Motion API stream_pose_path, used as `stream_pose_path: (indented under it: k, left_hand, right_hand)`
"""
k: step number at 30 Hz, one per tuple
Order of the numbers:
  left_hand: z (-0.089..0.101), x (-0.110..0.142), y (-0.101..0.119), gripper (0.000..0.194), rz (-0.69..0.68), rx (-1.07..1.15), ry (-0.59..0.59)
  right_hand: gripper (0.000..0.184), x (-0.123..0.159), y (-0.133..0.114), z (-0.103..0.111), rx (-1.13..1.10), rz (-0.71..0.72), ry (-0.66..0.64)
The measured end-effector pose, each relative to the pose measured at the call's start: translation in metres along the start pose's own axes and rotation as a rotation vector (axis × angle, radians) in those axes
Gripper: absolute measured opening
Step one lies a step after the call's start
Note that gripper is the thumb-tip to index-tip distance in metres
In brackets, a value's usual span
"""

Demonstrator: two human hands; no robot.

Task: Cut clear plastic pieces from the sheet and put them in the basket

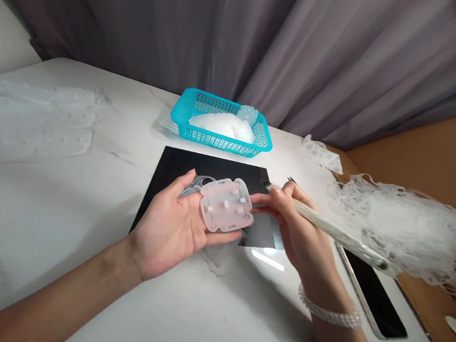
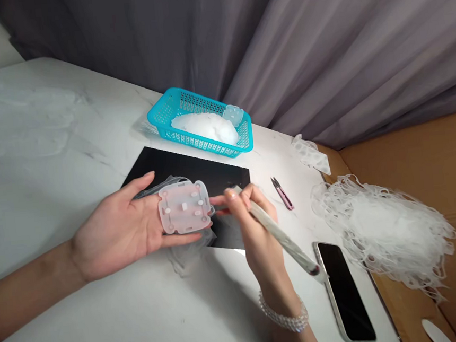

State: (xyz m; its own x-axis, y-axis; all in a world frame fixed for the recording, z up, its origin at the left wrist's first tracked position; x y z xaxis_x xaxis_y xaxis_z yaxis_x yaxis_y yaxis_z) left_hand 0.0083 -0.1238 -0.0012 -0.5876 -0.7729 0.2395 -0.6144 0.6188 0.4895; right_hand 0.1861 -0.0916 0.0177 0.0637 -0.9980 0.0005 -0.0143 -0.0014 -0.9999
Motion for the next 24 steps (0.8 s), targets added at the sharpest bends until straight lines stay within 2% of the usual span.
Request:
stream_pose_path:
  k: [3, 8, 9, 12, 13, 14, 16, 18, 19, 22, 24]
  left_hand:
    - [0.001, -0.001, -0.004, 0.070, 0.018, 0.045, -0.010]
    - [0.013, -0.002, -0.009, 0.068, 0.012, 0.102, 0.179]
    - [0.014, -0.002, -0.010, 0.068, 0.012, 0.116, 0.195]
    - [0.013, -0.002, -0.010, 0.067, -0.003, 0.135, 0.172]
    - [0.012, -0.002, -0.009, 0.066, -0.011, 0.131, 0.163]
    - [0.011, -0.002, -0.009, 0.065, -0.017, 0.128, 0.153]
    - [0.011, -0.001, -0.008, 0.064, -0.014, 0.138, 0.137]
    - [0.010, -0.001, -0.008, 0.063, -0.004, 0.162, 0.123]
    - [0.010, -0.001, -0.009, 0.063, 0.001, 0.173, 0.120]
    - [0.010, -0.001, -0.011, 0.063, 0.006, 0.177, 0.126]
    - [0.010, -0.001, -0.013, 0.064, 0.013, 0.145, 0.124]
  right_hand:
    - [0.045, 0.002, 0.004, -0.004, 0.007, 0.000, -0.043]
    - [0.045, 0.009, -0.006, -0.001, 0.117, 0.193, 0.121]
    - [0.044, 0.012, -0.008, -0.004, 0.149, 0.213, 0.088]
    - [0.042, 0.021, -0.011, -0.020, 0.241, 0.185, -0.144]
    - [0.042, 0.022, -0.012, -0.023, 0.249, 0.176, -0.186]
    - [0.041, 0.023, -0.014, -0.023, 0.247, 0.181, -0.178]
    - [0.041, 0.019, -0.017, -0.015, 0.236, 0.213, -0.049]
    - [0.041, 0.011, -0.013, -0.006, 0.237, 0.186, 0.054]
    - [0.040, 0.008, -0.008, -0.004, 0.234, 0.144, 0.054]
    - [0.038, 0.001, 0.008, -0.006, 0.188, -0.010, -0.106]
    - [0.040, -0.002, 0.011, -0.012, 0.162, -0.035, -0.187]
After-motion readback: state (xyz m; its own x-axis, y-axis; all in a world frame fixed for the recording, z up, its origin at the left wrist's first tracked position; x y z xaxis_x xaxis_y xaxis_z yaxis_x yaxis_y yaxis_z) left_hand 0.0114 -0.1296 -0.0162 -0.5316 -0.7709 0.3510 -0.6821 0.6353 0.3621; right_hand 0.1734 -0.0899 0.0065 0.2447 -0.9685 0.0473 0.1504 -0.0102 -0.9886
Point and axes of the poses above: each hand's wrist, its own x-axis away from the middle knuckle, its own z-axis out of the back of the hand, y = z × x, the point moved 4 cm from there along -x, towards the middle knuckle, and after that the axes turned 1 degree about x, right-handed, at the moved point
